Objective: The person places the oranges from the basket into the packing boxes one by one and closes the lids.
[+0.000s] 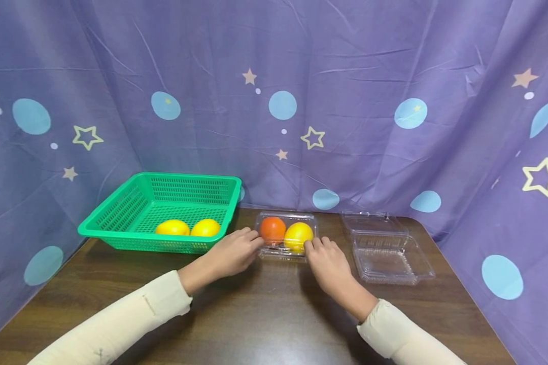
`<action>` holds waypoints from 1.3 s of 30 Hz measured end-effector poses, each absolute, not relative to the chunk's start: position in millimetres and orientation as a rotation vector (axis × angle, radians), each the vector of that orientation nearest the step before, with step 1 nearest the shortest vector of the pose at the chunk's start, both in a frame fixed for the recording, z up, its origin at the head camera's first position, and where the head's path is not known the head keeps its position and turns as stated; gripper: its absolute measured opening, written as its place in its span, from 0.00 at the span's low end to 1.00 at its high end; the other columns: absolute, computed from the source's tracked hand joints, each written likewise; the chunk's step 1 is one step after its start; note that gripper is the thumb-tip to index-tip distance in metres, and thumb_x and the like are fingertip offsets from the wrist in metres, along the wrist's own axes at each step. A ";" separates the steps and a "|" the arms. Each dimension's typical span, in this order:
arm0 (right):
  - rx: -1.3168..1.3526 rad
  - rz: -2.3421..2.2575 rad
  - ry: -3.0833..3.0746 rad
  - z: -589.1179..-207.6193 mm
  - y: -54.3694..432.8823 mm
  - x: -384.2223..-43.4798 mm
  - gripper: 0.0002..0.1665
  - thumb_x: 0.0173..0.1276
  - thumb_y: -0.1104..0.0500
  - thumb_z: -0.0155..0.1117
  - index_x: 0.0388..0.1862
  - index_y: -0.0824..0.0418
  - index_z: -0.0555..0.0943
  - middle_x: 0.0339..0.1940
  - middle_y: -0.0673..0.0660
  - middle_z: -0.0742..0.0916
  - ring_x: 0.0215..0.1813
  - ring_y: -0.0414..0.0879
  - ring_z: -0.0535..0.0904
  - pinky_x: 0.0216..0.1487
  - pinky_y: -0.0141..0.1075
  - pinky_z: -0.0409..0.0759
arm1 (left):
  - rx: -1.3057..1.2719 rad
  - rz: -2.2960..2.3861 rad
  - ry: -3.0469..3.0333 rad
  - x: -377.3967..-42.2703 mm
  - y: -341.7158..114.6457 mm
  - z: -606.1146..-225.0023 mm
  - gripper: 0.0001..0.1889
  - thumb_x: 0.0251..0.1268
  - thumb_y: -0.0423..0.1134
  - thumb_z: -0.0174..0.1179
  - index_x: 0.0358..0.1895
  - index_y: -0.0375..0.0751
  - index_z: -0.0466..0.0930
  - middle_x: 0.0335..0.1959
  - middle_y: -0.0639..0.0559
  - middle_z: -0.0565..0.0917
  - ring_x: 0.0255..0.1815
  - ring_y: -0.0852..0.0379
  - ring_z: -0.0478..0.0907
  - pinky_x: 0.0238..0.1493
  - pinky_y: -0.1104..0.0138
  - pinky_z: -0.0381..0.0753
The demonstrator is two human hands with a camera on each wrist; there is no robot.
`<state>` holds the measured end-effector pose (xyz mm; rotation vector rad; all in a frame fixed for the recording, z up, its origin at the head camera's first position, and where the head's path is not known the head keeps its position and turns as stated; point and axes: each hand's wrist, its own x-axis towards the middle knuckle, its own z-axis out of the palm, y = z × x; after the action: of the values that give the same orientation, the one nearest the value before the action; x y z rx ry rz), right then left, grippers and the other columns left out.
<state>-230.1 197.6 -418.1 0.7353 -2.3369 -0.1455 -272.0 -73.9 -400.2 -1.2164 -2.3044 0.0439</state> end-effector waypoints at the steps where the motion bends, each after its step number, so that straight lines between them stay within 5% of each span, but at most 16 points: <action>1: 0.739 -0.143 -2.337 -418.0 197.8 -230.1 0.13 0.53 0.74 0.72 0.33 0.67 0.77 0.27 0.59 0.81 0.30 0.56 0.76 0.30 0.44 0.77 | -1.224 0.044 -2.309 -271.8 -73.9 -400.2 0.10 0.62 0.33 0.66 0.46 0.41 0.84 0.36 0.50 0.83 0.33 0.53 0.76 0.35 0.65 0.80; 39: 0.938 -0.150 -2.231 -420.1 213.3 -245.7 0.14 0.50 0.77 0.69 0.33 0.65 0.78 0.29 0.57 0.83 0.32 0.53 0.77 0.34 0.43 0.77 | -1.363 0.375 -2.005 -285.2 -77.5 -405.6 0.07 0.61 0.31 0.71 0.42 0.41 0.85 0.36 0.53 0.86 0.35 0.57 0.81 0.36 0.69 0.80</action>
<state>-245.7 213.3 -420.1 0.9378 -2.2306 -0.1498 -285.2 -77.5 -405.6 -1.3631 -2.0055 0.3749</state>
